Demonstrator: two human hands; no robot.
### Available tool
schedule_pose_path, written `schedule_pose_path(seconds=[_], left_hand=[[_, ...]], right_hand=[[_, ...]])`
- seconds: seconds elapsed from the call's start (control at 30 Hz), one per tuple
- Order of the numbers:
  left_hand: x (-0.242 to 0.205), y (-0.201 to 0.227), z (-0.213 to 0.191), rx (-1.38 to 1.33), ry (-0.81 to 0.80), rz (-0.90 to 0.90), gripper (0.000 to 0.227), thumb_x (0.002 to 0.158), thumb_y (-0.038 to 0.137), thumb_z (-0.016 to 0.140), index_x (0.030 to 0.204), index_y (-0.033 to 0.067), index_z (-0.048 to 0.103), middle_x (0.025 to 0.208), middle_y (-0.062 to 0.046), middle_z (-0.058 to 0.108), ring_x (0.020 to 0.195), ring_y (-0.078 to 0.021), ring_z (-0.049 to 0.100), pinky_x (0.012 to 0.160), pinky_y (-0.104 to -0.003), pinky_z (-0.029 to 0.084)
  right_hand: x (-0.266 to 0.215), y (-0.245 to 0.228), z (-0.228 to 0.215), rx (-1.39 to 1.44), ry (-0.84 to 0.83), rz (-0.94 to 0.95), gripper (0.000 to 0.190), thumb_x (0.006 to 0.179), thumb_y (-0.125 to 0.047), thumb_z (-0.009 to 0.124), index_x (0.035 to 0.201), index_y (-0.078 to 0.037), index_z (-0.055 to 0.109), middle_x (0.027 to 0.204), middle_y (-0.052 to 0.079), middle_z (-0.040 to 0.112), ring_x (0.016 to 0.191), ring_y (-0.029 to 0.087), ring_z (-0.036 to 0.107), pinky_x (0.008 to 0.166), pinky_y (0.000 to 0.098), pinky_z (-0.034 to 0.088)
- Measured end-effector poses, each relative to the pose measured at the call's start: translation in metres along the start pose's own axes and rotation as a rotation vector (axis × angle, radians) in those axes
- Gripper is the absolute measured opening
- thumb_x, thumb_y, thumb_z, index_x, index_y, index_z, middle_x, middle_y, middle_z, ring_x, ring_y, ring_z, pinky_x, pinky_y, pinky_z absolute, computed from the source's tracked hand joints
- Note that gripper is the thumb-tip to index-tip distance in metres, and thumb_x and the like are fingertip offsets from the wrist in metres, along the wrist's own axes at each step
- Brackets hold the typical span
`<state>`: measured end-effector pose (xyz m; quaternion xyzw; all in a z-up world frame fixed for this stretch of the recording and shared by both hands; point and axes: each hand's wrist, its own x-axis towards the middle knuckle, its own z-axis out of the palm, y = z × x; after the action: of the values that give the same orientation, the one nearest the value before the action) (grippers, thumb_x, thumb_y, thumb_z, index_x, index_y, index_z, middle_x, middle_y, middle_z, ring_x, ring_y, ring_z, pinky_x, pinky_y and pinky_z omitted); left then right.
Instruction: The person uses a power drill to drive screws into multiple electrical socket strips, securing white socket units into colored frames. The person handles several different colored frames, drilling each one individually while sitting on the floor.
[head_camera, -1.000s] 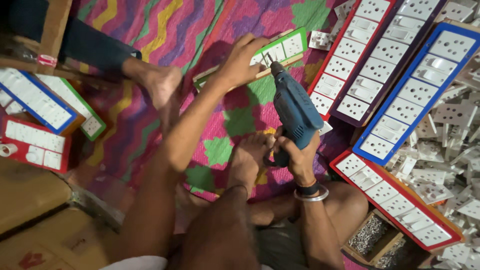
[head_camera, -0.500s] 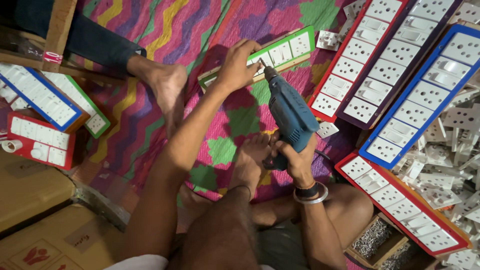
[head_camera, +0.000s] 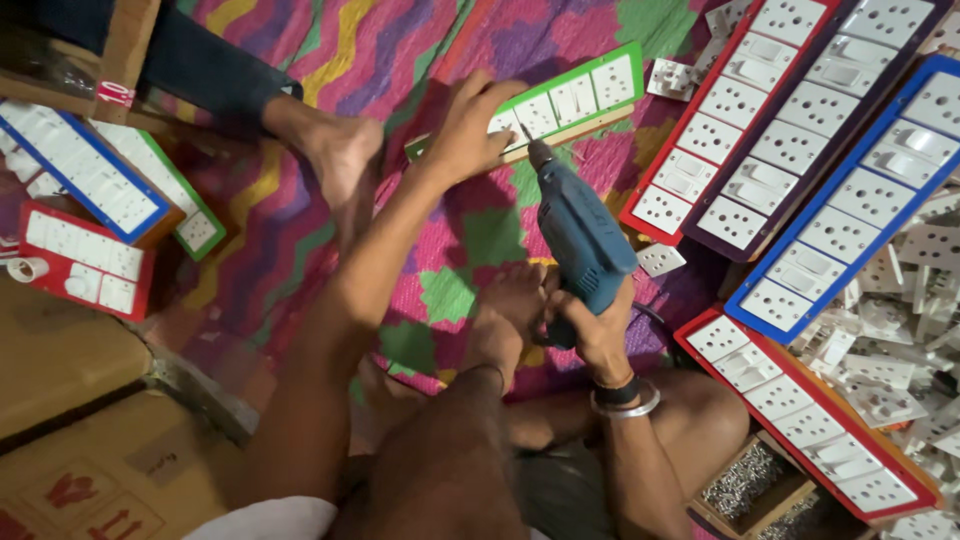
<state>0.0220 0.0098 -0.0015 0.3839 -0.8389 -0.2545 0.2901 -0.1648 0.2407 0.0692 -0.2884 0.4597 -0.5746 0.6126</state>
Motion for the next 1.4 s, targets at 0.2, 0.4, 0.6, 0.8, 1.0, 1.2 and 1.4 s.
schedule_pose_path(seconds=[0.2, 0.4, 0.6, 0.8, 1.0, 1.2, 1.4], left_hand=[[-0.007, -0.013, 0.003, -0.001, -0.041, -0.156, 0.033, 0.074, 0.001, 0.081, 0.103, 0.0006, 0.064, 0.105, -0.020, 0.066, 0.103, -0.0435, 0.063, 0.089, -0.049, 0.051], [-0.009, -0.016, 0.007, 0.001, -0.009, -0.156, 0.037, 0.071, 0.001, 0.084, 0.101, -0.0004, 0.064, 0.103, -0.020, 0.066, 0.102, -0.0439, 0.063, 0.087, -0.049, 0.051], [-0.014, -0.009, 0.005, 0.013, 0.004, -0.139, 0.038, 0.073, -0.002, 0.082, 0.105, -0.0007, 0.062, 0.106, -0.021, 0.063, 0.103, -0.0452, 0.062, 0.086, -0.050, 0.051], [-0.014, 0.003, -0.014, 0.026, -0.025, -0.081, 0.046, 0.071, -0.003, 0.079, 0.115, 0.0016, 0.064, 0.106, -0.020, 0.062, 0.102, -0.0457, 0.061, 0.086, -0.049, 0.051], [-0.033, 0.005, -0.033, 0.091, 0.003, -0.154, 0.041, 0.071, 0.002, 0.082, 0.110, 0.0054, 0.068, 0.103, -0.018, 0.063, 0.101, -0.0436, 0.062, 0.085, -0.048, 0.051], [-0.030, -0.003, -0.030, 0.024, -0.032, -0.243, 0.032, 0.076, 0.003, 0.082, 0.103, 0.0028, 0.066, 0.106, -0.016, 0.068, 0.103, -0.0398, 0.066, 0.087, -0.047, 0.052], [-0.034, -0.005, -0.028, 0.057, -0.035, -0.214, 0.034, 0.074, 0.003, 0.084, 0.102, 0.0019, 0.065, 0.106, -0.018, 0.067, 0.106, -0.0424, 0.063, 0.088, -0.050, 0.050]], right_hand=[[0.005, 0.015, 0.004, -0.024, 0.026, 0.027, 0.037, 0.079, 0.002, 0.068, 0.114, 0.005, 0.056, 0.087, 0.008, 0.067, 0.063, 0.014, 0.065, 0.056, 0.0274, 0.055], [0.007, 0.022, 0.002, -0.041, 0.029, 0.049, 0.034, 0.079, 0.002, 0.068, 0.111, 0.007, 0.058, 0.084, 0.009, 0.069, 0.059, 0.016, 0.065, 0.053, 0.0286, 0.054], [0.006, 0.025, 0.009, -0.122, 0.063, 0.027, 0.044, 0.082, 0.003, 0.071, 0.123, 0.008, 0.055, 0.096, 0.014, 0.067, 0.073, 0.018, 0.067, 0.063, 0.0302, 0.057], [0.009, 0.023, 0.018, -0.318, -0.006, -0.220, 0.095, 0.076, -0.003, 0.070, 0.161, 0.001, 0.028, 0.152, 0.019, 0.050, 0.137, 0.028, 0.055, 0.115, 0.0384, 0.047], [0.002, 0.020, 0.019, -0.554, -0.093, -0.219, 0.101, 0.069, -0.005, 0.072, 0.160, 0.000, 0.030, 0.155, 0.025, 0.050, 0.145, 0.034, 0.051, 0.121, 0.0428, 0.039], [0.002, 0.019, 0.032, -0.503, -0.084, -0.120, 0.096, 0.071, -0.009, 0.067, 0.160, -0.002, 0.030, 0.150, 0.022, 0.056, 0.139, 0.031, 0.058, 0.117, 0.0414, 0.045], [0.007, 0.021, 0.027, -0.531, -0.075, -0.199, 0.096, 0.072, -0.007, 0.070, 0.160, -0.001, 0.031, 0.152, 0.023, 0.054, 0.142, 0.033, 0.055, 0.121, 0.0425, 0.041]])
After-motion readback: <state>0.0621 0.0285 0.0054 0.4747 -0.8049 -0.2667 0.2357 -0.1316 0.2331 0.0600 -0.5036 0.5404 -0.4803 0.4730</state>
